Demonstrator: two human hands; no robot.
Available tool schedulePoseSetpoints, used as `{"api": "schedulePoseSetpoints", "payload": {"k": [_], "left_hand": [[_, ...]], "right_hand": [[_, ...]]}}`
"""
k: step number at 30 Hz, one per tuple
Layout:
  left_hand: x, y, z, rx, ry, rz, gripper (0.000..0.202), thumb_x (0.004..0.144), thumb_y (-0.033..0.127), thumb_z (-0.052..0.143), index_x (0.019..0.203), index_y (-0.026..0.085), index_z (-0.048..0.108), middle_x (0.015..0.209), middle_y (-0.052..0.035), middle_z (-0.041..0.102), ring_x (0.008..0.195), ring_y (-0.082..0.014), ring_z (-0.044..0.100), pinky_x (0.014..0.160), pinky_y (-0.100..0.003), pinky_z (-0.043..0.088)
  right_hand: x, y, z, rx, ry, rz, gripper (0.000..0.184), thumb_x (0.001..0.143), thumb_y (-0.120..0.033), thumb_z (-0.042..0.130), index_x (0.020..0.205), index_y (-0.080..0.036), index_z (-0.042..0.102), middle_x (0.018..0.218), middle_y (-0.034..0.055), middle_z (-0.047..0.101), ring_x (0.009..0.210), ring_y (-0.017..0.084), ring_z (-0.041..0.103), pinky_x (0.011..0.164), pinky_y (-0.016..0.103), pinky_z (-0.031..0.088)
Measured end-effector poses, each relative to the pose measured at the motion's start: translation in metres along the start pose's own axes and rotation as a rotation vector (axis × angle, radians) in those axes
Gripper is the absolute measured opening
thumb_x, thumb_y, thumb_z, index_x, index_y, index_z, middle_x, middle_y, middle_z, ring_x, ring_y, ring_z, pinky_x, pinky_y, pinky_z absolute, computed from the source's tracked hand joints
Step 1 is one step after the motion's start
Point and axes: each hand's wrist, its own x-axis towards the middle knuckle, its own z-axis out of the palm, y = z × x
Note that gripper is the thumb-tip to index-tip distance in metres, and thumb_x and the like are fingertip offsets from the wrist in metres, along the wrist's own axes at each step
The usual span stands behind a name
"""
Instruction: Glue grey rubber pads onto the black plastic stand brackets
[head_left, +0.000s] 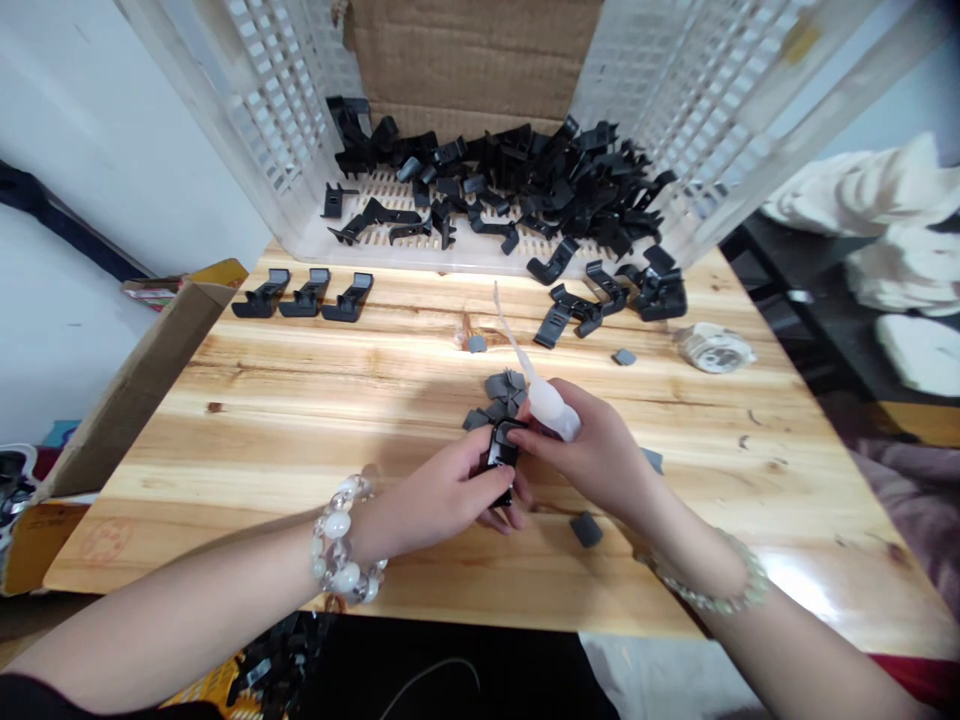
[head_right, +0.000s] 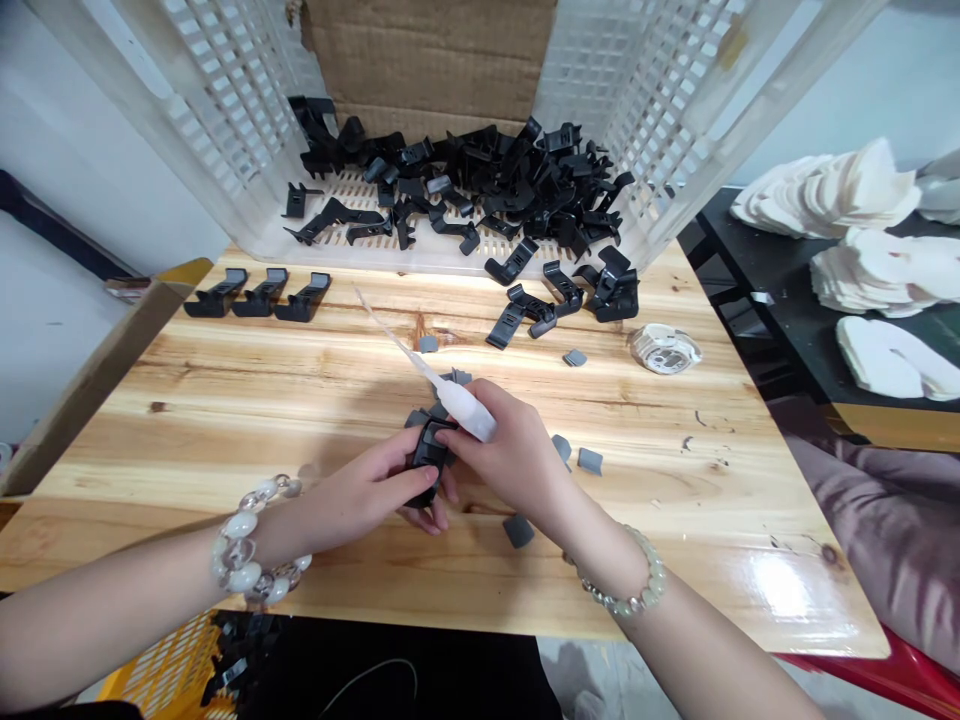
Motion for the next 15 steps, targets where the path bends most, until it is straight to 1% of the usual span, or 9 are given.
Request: {"api": "schedulePoseSetpoints", "payload": {"k": [3,6,9,15], "left_hand": [[-0.001,-0.0002,0.0,-0.013,0.017,0.034,0.02,0.094,0.038,0.051,0.094,0.018,0.05,0.082,-0.0035,0.066,0.071,-0.0168,0.069,0.077,-0.035,0.056],[-0.0007,-0.0012,-0.0014,0.018,0.028,0.086,0.028,0.096,0.044,0.044,0.088,0.018,0.053,0.079,-0.0042,0.068,0.068,-0.0176,0.068,0.077,-0.035,0.054],[-0.0001,-0.0025,-0.003,0.057,0.029,0.098,0.031,0.097,0.045,0.041,0.087,0.018,0.055,0.079,-0.0036,0.068,0.063,-0.0169,0.067,0.074,-0.033,0.054],[0.0006,-0.002,-0.0024,0.094,0.064,0.052,0.028,0.097,0.043,0.04,0.091,0.018,0.051,0.075,-0.0018,0.066,0.058,-0.0157,0.065,0.067,-0.031,0.053]], "right_hand": [[-0.0018,-0.0019,0.0006,0.012,-0.011,-0.004,0.015,0.076,-0.026,0.069,0.081,-0.022,0.057,0.075,0.0013,0.064,0.073,0.02,0.06,0.061,0.03,0.043],[-0.0035,-0.0045,0.0016,0.017,-0.019,-0.007,0.014,0.077,-0.026,0.068,0.08,-0.022,0.056,0.073,0.0008,0.063,0.07,0.02,0.059,0.06,0.03,0.043],[-0.0038,-0.0069,0.0019,0.043,-0.032,0.0,0.014,0.076,-0.026,0.069,0.08,-0.022,0.056,0.074,0.0007,0.063,0.071,0.02,0.059,0.06,0.03,0.042],[-0.0031,-0.0069,0.0015,0.09,-0.051,0.028,0.014,0.075,-0.023,0.069,0.08,-0.021,0.056,0.075,0.0004,0.061,0.072,0.019,0.057,0.062,0.03,0.042]]}}
